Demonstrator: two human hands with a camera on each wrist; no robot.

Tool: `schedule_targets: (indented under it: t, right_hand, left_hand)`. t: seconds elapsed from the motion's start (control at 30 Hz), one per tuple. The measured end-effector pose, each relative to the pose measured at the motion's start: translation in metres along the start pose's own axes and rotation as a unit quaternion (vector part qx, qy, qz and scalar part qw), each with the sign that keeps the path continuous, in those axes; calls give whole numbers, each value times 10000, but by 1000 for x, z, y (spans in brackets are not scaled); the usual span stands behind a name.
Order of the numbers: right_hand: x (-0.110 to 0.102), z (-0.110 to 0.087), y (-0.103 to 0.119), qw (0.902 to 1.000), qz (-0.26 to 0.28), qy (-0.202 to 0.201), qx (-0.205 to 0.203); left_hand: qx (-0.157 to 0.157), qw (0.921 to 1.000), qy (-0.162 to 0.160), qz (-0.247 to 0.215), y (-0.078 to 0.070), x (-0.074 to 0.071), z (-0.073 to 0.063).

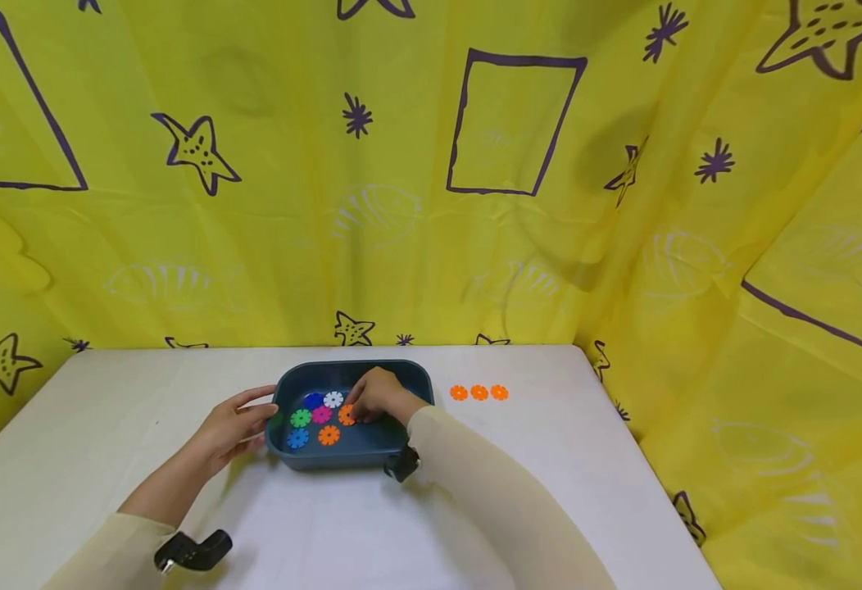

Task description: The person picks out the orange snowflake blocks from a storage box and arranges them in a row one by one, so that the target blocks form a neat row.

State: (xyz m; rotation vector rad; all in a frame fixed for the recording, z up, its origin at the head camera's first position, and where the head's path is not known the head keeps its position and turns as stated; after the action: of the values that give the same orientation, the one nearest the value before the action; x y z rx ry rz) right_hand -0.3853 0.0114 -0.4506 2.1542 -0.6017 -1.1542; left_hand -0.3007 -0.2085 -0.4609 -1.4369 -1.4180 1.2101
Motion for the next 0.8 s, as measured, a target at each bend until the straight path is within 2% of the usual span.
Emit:
schedule_targets:
  t: [0.5, 0.8]
  right_hand:
    - [-4, -4, -6, 9994, 256, 94, 230]
    - [-8, -7, -12, 9991, 341, 186, 190]
  left_hand:
    - [-53, 9999, -36, 85, -1, 0, 0]
    - [-20, 9999, -22, 123, -1, 0, -1]
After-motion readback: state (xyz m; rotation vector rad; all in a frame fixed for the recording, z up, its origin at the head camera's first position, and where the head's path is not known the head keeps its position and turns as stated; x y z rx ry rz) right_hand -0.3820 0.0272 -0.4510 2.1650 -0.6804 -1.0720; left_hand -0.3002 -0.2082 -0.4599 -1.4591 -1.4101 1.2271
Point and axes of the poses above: each hand's wrist, its own z-axis towards the middle knuckle, its own x-axis out of the palm, y = z × x, the point moved 4 cm from there along z, towards the middle knuckle, and after that the axes turned 6 degrees about x, right-handed, at the moved point
